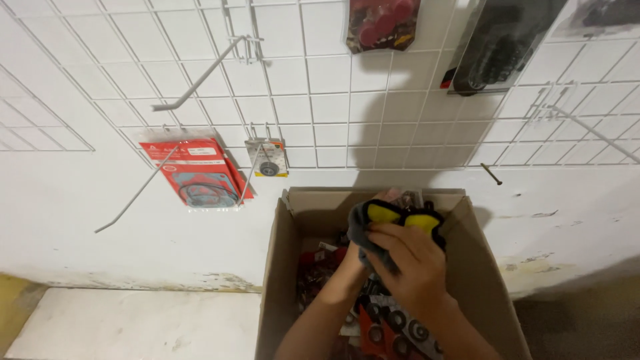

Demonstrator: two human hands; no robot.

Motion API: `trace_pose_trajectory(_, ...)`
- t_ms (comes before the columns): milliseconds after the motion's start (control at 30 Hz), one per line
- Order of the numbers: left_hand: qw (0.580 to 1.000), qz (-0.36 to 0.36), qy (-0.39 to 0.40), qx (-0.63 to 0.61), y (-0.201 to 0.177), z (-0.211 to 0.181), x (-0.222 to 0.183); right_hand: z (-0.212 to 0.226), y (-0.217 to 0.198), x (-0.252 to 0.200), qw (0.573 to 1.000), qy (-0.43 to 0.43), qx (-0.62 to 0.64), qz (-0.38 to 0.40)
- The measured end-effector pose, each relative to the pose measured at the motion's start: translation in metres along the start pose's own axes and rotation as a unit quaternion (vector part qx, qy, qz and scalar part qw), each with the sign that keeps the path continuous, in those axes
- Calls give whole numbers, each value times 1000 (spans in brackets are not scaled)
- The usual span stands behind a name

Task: Hanging packaged automotive parts onto a wire grid display wall.

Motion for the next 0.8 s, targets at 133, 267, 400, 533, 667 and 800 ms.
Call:
trace_pose_trajectory(133, 1000, -5, -8, 4, -4, -6, -6, -45, -8, 0, 994, 63, -73, -57)
trace_pose_trajectory(267, 1000, -1, -12, -2, 5, -3, -5, -59, 8, -17, 993, 49, -49, -94)
trace_pose_trajectory(400, 1000, -3, -24, -1, 7, -2, -6, -40, 32, -32, 996, -33, -53, -57)
trace_pose_trajectory(533, 999, -5, -33, 3, 2, 5, -7, -55, -13, -6, 987, 4, -118, -106)
trace_pose_trajectory(667, 999, 32, -6, -33, -19, 33, 8, -29, 1, -20, 992, 23, -63, -106)
trace_pose_trajectory(800, 997, 64, 35, -10, -23, 23, -3, -50, 25, -33, 994, 5, -60, -89)
Point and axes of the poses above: each hand's wrist, its own x-axis towards the middle knuckle, its own y-axis out of the palm, z = x × y, the point moved 5 cm from there along x, towards the middle knuckle, and after that the axes turned 4 degrees about z, right-handed, at the moved point
